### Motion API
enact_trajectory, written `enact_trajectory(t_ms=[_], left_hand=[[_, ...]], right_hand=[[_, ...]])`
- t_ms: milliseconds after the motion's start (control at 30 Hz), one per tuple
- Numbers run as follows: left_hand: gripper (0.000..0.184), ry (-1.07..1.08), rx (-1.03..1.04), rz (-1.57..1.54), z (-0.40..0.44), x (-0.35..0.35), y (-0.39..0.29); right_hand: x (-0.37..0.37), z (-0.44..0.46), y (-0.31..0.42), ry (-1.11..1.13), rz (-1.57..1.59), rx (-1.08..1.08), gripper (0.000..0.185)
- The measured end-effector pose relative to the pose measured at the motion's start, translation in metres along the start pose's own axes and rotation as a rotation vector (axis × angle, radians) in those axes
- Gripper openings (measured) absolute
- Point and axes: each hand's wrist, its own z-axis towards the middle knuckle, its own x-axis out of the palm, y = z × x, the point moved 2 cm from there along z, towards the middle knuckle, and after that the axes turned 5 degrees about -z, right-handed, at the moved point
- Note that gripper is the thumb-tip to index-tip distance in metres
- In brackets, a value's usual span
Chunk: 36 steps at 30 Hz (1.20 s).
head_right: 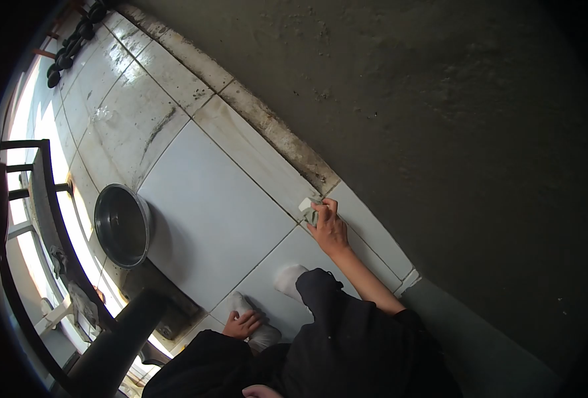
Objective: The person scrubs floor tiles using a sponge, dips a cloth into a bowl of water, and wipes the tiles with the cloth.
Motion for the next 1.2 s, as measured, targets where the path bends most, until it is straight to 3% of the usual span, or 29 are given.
enact_trajectory(t_ms=[67, 300, 467, 567, 767, 933, 1200], left_hand=[[0.032, -0.034, 0.009, 0.009, 0.003, 0.000, 0.002], [0.032, -0.008, 0.024, 0.020, -0.001, 0.005, 0.002], [0.034, -0.023, 0.007, 0.003, 0.002, -0.004, -0.002], [0.034, -0.022, 0.002, 0.006, 0.001, -0.001, -0.001], [0.033, -0.006, 0.012, 0.025, -0.002, 0.002, 0.000], [0.033, 0.003, -0.008, -0.005, 0.000, 0.003, 0.000], [0.034, -0.010, -0.006, 0.004, 0.004, -0.006, -0.002]], right_hand=[[-0.003, 0.006, -0.009, -0.002, -0.021, 0.074, 0.062], [0.004, -0.012, 0.013, 0.040, 0.066, -0.068, 0.059], [-0.001, 0.006, -0.014, -0.078, 0.073, 0.104, 0.060], [0.004, -0.012, 0.011, 0.012, 0.097, -0.056, 0.057], [-0.012, 0.010, -0.010, -0.068, 0.113, 0.080, 0.057], [0.003, -0.013, 0.011, -0.021, 0.122, -0.067, 0.058], [-0.010, 0.006, -0.014, -0.074, 0.083, 0.074, 0.055]])
